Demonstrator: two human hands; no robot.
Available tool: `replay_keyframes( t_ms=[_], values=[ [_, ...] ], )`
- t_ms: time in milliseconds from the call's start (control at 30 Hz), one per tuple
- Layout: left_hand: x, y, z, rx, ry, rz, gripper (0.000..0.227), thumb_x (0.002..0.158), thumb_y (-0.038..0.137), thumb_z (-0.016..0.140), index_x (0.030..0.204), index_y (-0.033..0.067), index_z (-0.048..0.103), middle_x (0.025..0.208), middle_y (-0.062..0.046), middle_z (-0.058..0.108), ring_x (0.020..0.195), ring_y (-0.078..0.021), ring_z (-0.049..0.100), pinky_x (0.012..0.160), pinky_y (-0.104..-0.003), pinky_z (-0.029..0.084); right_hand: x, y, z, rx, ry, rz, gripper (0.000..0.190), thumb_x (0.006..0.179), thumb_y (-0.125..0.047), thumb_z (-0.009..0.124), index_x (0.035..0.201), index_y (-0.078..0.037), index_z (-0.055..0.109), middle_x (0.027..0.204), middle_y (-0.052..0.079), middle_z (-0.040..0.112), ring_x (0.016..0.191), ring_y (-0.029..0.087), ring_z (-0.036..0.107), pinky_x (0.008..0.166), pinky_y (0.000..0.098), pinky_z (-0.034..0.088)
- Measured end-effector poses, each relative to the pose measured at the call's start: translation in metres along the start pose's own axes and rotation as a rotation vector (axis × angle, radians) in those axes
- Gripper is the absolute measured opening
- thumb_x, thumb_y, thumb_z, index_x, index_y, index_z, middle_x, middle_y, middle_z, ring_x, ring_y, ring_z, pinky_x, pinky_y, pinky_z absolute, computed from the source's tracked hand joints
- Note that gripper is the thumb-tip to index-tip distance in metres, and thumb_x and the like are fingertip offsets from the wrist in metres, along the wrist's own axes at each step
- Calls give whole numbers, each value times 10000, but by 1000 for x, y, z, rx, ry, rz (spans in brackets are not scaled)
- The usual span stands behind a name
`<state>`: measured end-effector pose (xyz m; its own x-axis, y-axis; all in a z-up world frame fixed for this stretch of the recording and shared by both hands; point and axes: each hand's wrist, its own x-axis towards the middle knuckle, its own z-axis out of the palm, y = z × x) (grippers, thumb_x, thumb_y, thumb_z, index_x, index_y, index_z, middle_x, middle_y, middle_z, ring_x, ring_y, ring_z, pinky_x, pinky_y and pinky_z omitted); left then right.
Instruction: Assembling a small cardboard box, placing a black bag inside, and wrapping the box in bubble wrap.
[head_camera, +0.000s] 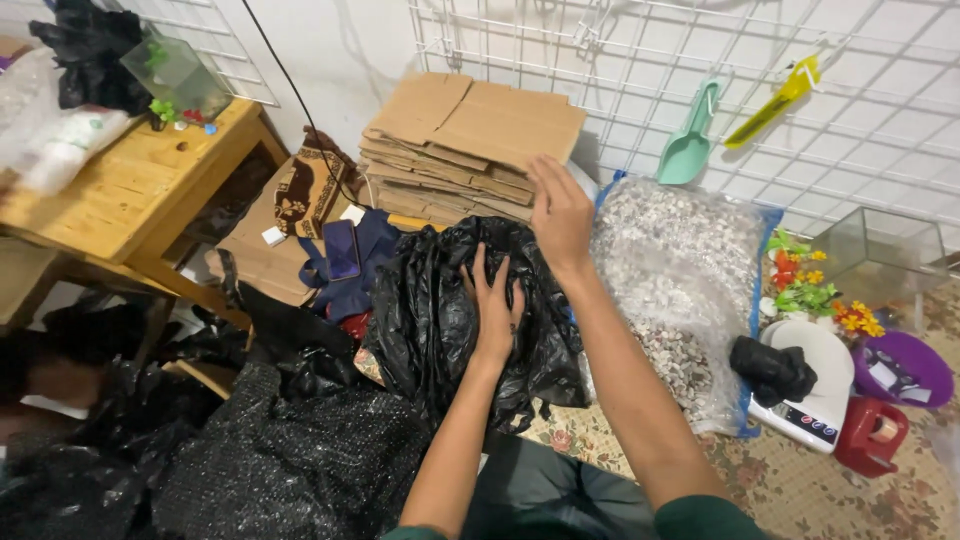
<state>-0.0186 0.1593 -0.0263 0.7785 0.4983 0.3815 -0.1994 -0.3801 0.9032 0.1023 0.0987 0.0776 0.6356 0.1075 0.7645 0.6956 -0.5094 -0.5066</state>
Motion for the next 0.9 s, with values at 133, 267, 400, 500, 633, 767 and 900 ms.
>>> replay_keyframes(
  t_ms=[133,267,400,500,633,767,900],
  values=[
    [8,-39,11,256,32,28,723,848,72,744,1491,-17,424,1491,-337,354,1391,-523,339,1123,-648,317,-3,-14,-26,91,153,14,220,1019,-49,677,1227,-39,746,1208,144,725,1135,346,676,924,418,576],
    [12,-37,6,352,16,232,735,807,149,708,1503,154,473,1562,-172,374,1446,-450,337,1188,-608,234,-20,-12,-59,192,301,50,206,966,-12,731,1170,-14,757,1198,162,727,1138,333,688,952,401,566],
    [15,-6,-13,362,157,478,443,833,197,654,1273,142,665,1417,-119,536,1351,-358,427,1187,-522,272,-42,8,-105,364,428,217,180,990,40,680,1162,34,732,1215,228,693,1190,355,648,1004,405,535],
    [20,-3,-16,456,148,531,294,915,174,642,1202,128,682,1280,-95,605,1270,-347,478,1106,-499,356,-61,41,-153,297,523,205,180,960,44,728,1135,8,754,1177,228,707,1179,344,657,1020,413,516],
    [12,59,-21,500,161,502,316,972,250,656,1266,136,662,1327,-63,586,1245,-302,533,1025,-464,431,-86,71,-216,327,618,263,174,985,10,718,1157,5,743,1233,214,692,1214,292,634,1049,392,504],
    [-1,115,-5,145,-1,381,394,1041,284,585,1351,43,611,1270,-178,635,1125,-359,646,901,-419,558,-112,66,-271,427,722,323,206,1005,3,686,1203,56,685,1289,214,634,1227,279,625,1043,370,550],
    [-18,132,32,-390,-327,55,603,1084,360,487,1542,-12,361,1435,-299,532,1229,-423,618,950,-471,571,-139,49,-309,504,672,376,362,1069,17,598,1423,42,526,1434,207,491,1300,317,595,1068,427,584]
  ],
)
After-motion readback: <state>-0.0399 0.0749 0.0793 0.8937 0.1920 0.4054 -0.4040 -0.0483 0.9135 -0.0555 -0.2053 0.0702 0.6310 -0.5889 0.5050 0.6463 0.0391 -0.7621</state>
